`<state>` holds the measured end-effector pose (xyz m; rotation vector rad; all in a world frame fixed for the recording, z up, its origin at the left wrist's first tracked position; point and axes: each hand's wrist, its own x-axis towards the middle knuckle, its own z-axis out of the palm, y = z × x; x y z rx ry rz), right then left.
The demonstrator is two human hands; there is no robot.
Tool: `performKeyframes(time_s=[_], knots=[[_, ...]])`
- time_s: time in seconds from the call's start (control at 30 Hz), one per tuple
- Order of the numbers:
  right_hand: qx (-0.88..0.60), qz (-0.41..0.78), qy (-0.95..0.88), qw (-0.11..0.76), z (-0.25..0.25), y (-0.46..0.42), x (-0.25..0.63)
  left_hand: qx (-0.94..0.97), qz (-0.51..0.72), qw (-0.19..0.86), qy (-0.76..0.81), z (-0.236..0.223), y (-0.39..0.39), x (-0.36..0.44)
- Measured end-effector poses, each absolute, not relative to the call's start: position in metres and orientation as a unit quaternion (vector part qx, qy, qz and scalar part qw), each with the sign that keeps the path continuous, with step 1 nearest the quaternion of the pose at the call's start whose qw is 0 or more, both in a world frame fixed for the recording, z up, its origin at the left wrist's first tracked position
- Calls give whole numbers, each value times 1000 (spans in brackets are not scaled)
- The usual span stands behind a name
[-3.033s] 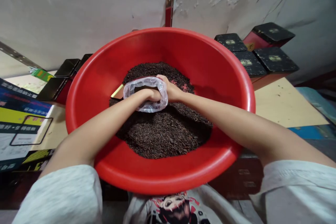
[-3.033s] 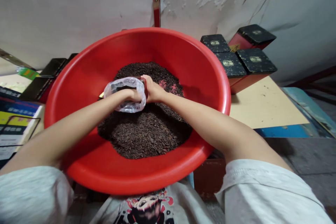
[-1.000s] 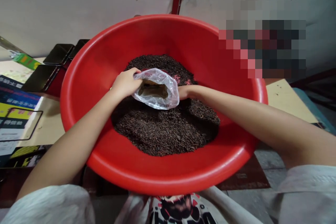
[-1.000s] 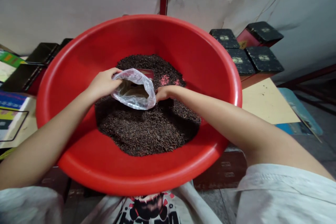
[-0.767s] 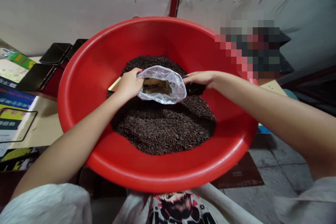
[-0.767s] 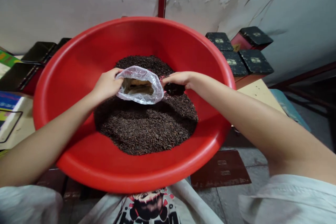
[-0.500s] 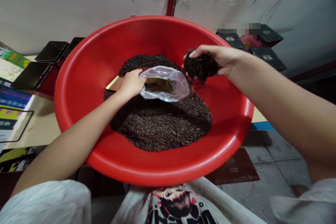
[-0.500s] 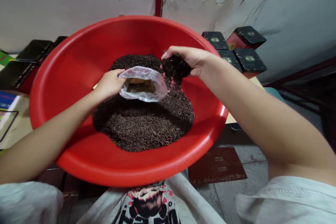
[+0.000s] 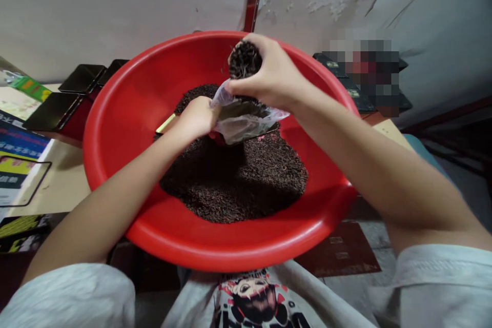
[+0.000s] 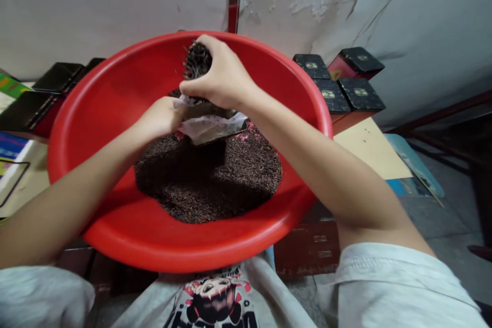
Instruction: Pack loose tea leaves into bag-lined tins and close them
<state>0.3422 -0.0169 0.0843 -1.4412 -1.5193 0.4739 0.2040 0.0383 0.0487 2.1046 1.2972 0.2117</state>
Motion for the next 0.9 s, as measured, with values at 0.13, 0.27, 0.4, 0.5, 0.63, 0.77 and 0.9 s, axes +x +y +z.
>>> performKeyframes(time_s=[0.13,0.27,0.4,0.5,0.63,0.77,0.9], knots=[[-628,110,-678,366,72,-18,343,820,75,260,504,47,31,201],[-637,76,-710,290,69,-20,348,838,87,240,482,46,33,200],[-606,53,-756,241,65,-21,358,836,104,226,489,45,36,201],[-573,49,-781,243,59,-21,365,831,119,225,495,44,38,202],[-527,42,-811,250,52,-19,369,826,145,234,491,41,41,202],[-505,50,-827,241,45,-14,371,822,166,239,489,36,44,201],[-494,34,-831,254,39,-11,374,817,178,232,497,36,46,200]])
